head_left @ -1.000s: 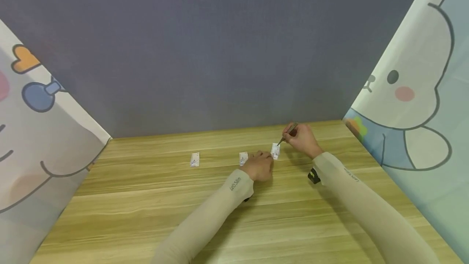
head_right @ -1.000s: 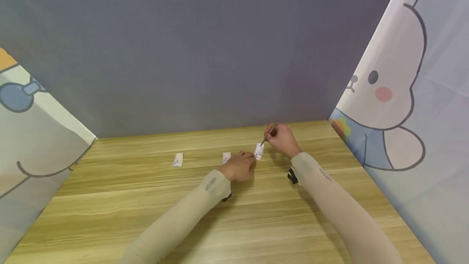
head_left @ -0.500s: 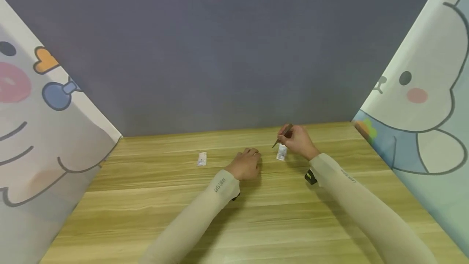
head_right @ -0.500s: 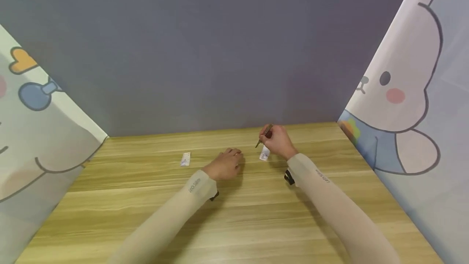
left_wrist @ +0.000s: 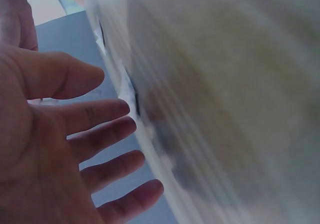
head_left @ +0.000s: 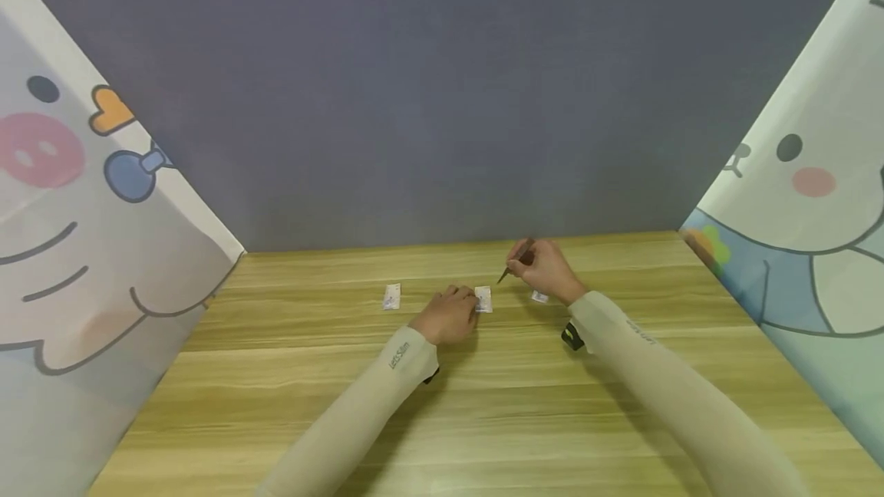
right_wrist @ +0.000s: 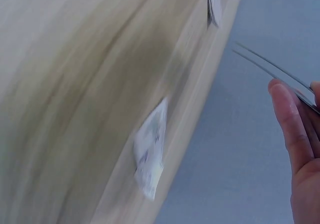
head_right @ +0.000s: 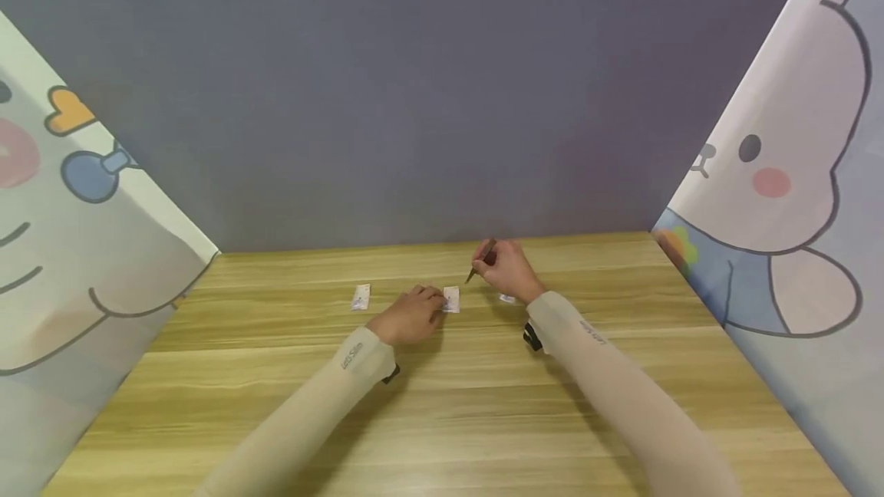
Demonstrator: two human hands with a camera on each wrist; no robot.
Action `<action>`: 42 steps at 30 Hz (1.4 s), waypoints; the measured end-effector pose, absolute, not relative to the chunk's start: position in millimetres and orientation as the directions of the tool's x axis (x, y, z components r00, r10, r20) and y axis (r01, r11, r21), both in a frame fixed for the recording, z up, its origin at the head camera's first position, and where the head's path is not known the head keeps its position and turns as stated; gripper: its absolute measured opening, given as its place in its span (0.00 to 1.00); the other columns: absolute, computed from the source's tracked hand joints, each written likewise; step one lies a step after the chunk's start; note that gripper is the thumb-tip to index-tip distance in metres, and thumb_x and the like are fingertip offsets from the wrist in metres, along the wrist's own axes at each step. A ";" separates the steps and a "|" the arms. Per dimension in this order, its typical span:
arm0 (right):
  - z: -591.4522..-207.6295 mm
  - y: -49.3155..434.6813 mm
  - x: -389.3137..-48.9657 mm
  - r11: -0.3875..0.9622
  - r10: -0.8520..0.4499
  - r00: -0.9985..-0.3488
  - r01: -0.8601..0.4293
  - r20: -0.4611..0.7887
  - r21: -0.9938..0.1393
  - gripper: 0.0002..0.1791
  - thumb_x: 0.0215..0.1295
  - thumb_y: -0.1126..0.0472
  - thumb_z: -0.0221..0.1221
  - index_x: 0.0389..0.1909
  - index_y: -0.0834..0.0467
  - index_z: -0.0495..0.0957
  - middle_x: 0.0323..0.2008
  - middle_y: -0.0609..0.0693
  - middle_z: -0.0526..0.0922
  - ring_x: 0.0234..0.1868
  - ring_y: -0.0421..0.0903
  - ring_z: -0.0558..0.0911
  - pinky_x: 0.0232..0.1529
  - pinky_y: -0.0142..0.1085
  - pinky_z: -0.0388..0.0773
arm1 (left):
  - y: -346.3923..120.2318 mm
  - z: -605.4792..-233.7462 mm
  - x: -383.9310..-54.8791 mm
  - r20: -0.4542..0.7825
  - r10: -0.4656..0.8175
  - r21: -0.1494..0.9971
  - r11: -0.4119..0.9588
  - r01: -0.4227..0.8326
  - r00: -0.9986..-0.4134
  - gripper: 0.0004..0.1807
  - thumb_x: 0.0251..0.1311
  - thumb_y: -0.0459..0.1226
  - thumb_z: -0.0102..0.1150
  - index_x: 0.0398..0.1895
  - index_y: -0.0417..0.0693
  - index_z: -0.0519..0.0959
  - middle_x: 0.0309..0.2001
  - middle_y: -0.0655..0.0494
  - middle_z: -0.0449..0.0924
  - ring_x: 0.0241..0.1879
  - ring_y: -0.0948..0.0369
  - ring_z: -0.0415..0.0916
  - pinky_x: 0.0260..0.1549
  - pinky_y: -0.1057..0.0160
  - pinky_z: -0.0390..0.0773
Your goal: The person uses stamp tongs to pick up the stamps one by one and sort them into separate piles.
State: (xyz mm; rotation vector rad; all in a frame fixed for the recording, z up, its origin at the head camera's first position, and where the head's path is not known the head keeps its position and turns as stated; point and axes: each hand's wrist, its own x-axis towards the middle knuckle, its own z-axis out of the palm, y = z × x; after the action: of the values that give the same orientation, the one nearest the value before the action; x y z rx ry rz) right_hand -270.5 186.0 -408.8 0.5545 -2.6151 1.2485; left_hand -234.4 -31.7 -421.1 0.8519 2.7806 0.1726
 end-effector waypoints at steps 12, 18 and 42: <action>-419.9 176.1 -273.9 0.557 -0.286 -0.909 -0.416 0.304 -0.719 0.03 0.63 0.65 0.59 0.32 0.61 0.80 0.30 0.48 0.81 0.31 0.43 0.82 0.33 0.39 0.80 | -26.9 -427.4 -232.0 -0.236 0.555 0.184 0.832 0.524 -0.798 0.24 0.72 0.43 0.41 0.69 0.50 0.64 0.70 0.57 0.56 0.69 0.55 0.50 0.65 0.46 0.52; -418.4 176.3 -272.4 0.579 -0.282 -0.898 -0.440 0.338 -0.687 0.03 0.62 0.67 0.59 0.32 0.62 0.81 0.29 0.48 0.81 0.31 0.44 0.82 0.35 0.39 0.81 | -26.3 -428.9 -231.8 -0.234 0.562 0.198 0.827 0.527 -0.793 0.24 0.71 0.42 0.43 0.69 0.50 0.64 0.70 0.56 0.56 0.69 0.55 0.51 0.65 0.46 0.54; -386.6 197.1 -263.2 0.632 -0.233 -0.870 -0.476 0.435 -0.612 0.03 0.63 0.65 0.60 0.31 0.59 0.81 0.24 0.49 0.83 0.23 0.42 0.80 0.25 0.37 0.79 | -35.2 -422.2 -237.8 -0.193 0.583 0.222 0.810 0.544 -0.789 0.27 0.71 0.42 0.43 0.71 0.47 0.58 0.71 0.53 0.52 0.69 0.54 0.49 0.65 0.47 0.54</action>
State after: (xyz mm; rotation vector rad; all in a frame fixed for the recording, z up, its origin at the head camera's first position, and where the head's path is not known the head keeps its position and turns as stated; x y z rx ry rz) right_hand -263.2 197.1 -386.6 0.5696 -2.5406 1.0860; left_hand -237.8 -35.2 -422.2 0.8694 2.7440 0.2253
